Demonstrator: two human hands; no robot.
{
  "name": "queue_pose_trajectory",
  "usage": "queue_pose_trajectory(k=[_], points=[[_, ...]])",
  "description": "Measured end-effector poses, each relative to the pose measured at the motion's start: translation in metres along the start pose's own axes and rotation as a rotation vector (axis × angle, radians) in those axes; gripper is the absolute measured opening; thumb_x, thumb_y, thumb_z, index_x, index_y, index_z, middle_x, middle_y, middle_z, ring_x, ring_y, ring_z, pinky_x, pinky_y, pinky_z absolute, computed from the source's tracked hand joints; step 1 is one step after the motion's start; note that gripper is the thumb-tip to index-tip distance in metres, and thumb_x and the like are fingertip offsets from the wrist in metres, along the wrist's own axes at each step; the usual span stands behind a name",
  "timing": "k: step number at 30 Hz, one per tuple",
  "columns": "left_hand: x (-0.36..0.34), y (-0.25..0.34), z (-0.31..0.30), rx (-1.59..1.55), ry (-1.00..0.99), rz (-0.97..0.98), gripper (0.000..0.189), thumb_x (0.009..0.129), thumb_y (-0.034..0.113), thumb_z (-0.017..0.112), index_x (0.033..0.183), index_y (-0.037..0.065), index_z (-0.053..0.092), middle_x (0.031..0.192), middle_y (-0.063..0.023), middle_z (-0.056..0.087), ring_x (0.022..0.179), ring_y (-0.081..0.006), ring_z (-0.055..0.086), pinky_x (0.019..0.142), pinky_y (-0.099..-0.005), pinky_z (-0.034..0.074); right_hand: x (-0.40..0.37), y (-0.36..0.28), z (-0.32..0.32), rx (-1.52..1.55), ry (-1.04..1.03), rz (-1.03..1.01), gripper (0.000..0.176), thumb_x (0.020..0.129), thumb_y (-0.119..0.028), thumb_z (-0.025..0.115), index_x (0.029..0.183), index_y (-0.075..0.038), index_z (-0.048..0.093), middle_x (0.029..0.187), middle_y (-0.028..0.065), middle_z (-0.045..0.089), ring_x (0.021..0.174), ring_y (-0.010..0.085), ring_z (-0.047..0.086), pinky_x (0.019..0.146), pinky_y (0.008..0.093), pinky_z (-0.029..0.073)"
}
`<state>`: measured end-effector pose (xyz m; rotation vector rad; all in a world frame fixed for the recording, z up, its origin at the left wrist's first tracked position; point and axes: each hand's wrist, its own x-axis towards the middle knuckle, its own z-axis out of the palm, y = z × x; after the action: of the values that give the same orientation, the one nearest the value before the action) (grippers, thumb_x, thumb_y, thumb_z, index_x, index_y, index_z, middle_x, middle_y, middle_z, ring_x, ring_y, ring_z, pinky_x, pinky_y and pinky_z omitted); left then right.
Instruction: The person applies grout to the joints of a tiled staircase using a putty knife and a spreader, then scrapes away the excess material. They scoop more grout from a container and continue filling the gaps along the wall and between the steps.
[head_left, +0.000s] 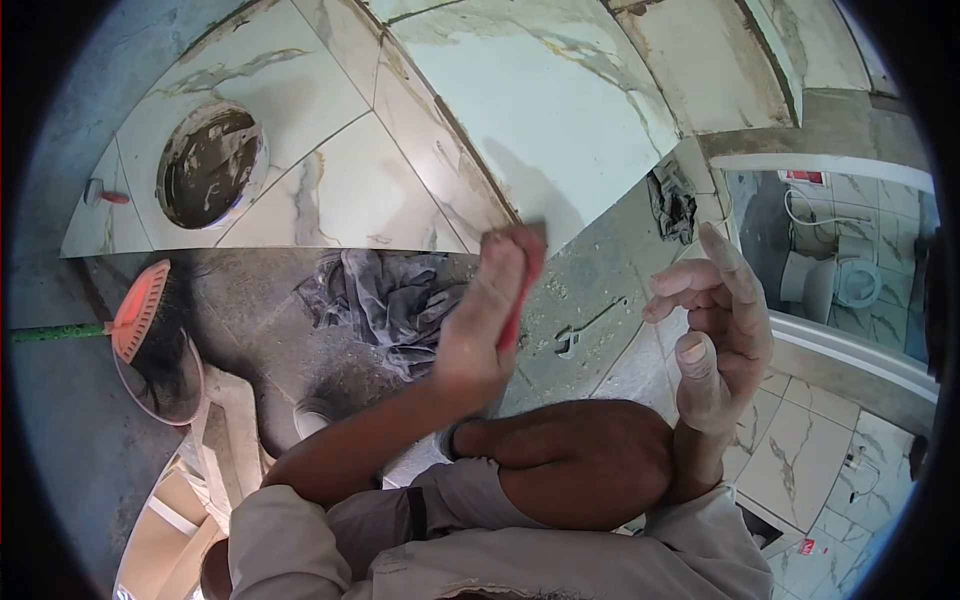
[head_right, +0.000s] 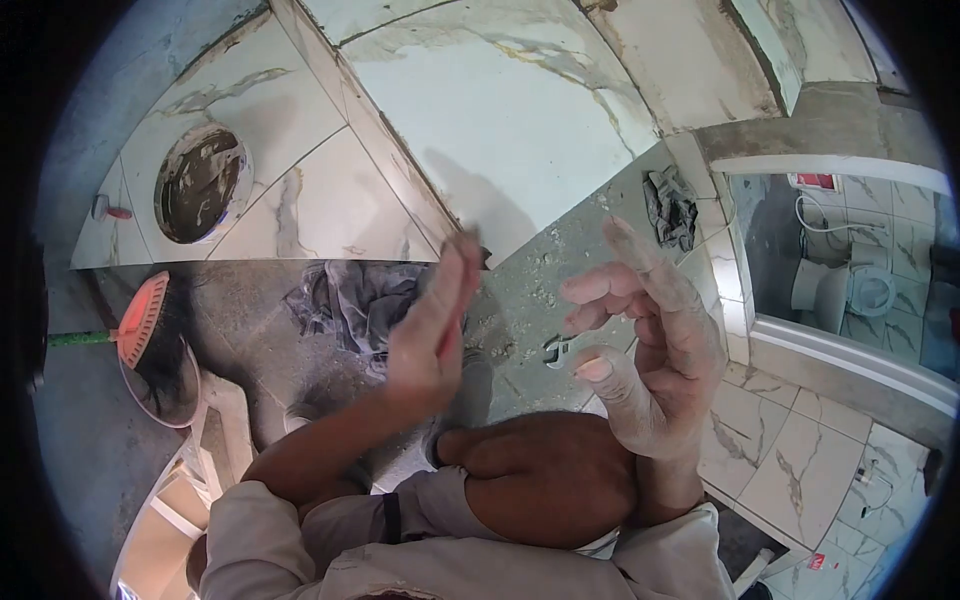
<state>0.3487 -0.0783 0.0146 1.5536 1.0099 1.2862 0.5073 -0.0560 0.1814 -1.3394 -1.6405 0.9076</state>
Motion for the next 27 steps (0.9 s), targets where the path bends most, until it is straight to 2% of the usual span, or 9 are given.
queue_pose_trajectory(k=[5,7,11,14,16,20,22,24,27], points=[[-0.031,0.006,-0.011,0.043,-0.275,0.074,0.065,0.080,-0.017,0.048,0.143,-0.006,0.033,0.145,-0.0256,0.039,0.132,-0.0319,0.044,0.108,-0.0400,0.038,0.002,0.001,0.000,-0.002,0.007,-0.010,0.077,0.082,-0.032,0.074,0.137,0.009,0.041,0.099,0.0162,0.064,0.080,0.0177,0.061,0.073,0.0279,0.049],[-0.027,-0.005,-0.015,-0.050,0.010,0.096,0.062,0.082,-0.015,0.047,0.142,-0.007,0.034,0.142,-0.0261,0.041,0.133,-0.0304,0.044,0.109,-0.0392,0.036,0.001,0.001,0.000,-0.014,-0.011,-0.048,0.077,0.082,-0.031,0.074,0.138,0.010,0.039,0.099,0.0165,0.063,0.080,0.0176,0.061,0.074,0.0280,0.049],[0.012,-0.001,-0.034,-0.098,0.091,-0.049,0.078,0.070,-0.019,0.049,0.145,-0.002,0.032,0.142,-0.0241,0.043,0.133,-0.0341,0.043,0.112,-0.0407,0.033,0.002,-0.005,0.009,-0.134,0.059,-0.008,0.089,0.082,-0.053,0.069,0.137,0.010,0.039,0.093,0.0131,0.063,0.072,0.0147,0.060,0.067,0.0259,0.050],[0.014,0.001,-0.020,-0.087,0.057,-0.196,0.077,0.072,-0.019,0.047,0.145,-0.002,0.032,0.141,-0.0240,0.044,0.132,-0.0360,0.044,0.111,-0.0390,0.033,0.002,-0.005,0.007,-0.143,0.031,-0.015,0.088,0.083,-0.052,0.069,0.137,0.011,0.039,0.093,0.0129,0.063,0.073,0.0146,0.060,0.067,0.0262,0.050],[-0.003,0.007,-0.008,0.052,0.006,0.010,0.052,0.088,-0.011,0.043,0.139,-0.002,0.042,0.135,-0.0252,0.051,0.127,-0.0295,0.051,0.104,-0.0362,0.041,0.002,-0.004,0.006,-0.048,-0.024,-0.034,0.077,0.085,-0.034,0.071,0.138,0.011,0.038,0.098,0.0149,0.063,0.079,0.0158,0.060,0.075,0.0273,0.049],[-0.020,0.012,-0.025,-0.094,-0.109,0.013,0.049,0.089,-0.010,0.043,0.137,-0.004,0.044,0.135,-0.0253,0.051,0.127,-0.0314,0.051,0.106,-0.0355,0.038,0.004,-0.004,0.010,-0.043,-0.020,-0.017,0.078,0.084,-0.034,0.072,0.139,0.011,0.037,0.098,0.0146,0.063,0.079,0.0157,0.060,0.075,0.0271,0.049],[-0.001,0.005,-0.045,0.031,0.127,0.012,0.064,0.079,-0.014,0.049,0.141,-0.003,0.040,0.129,-0.0228,0.055,0.112,-0.0380,0.060,0.092,-0.0370,0.049,0.004,-0.005,0.011,-0.048,-0.032,-0.018,0.079,0.084,-0.035,0.072,0.139,0.011,0.037,0.099,0.0143,0.063,0.079,0.0157,0.060,0.075,0.0274,0.049],[0.029,-0.008,-0.060,-0.032,0.278,-0.151,0.056,0.082,-0.012,0.048,0.137,-0.004,0.044,0.123,-0.0251,0.058,0.101,-0.0376,0.064,0.084,-0.0362,0.050,0.004,-0.006,0.014,-0.050,-0.033,-0.011,0.079,0.084,-0.035,0.072,0.139,0.011,0.037,0.099,0.0141,0.063,0.079,0.0159,0.060,0.075,0.0275,0.049],[0.079,-0.037,-0.074,0.043,0.441,-0.032,0.051,0.085,-0.009,0.045,0.136,-0.004,0.045,0.116,-0.0263,0.062,0.090,-0.0322,0.066,0.076,-0.0339,0.050,0.006,-0.009,0.018,-0.057,-0.037,-0.018,0.080,0.084,-0.036,0.071,0.139,0.010,0.037,0.099,0.0138,0.063,0.079,0.0160,0.060,0.075,0.0277,0.049]])
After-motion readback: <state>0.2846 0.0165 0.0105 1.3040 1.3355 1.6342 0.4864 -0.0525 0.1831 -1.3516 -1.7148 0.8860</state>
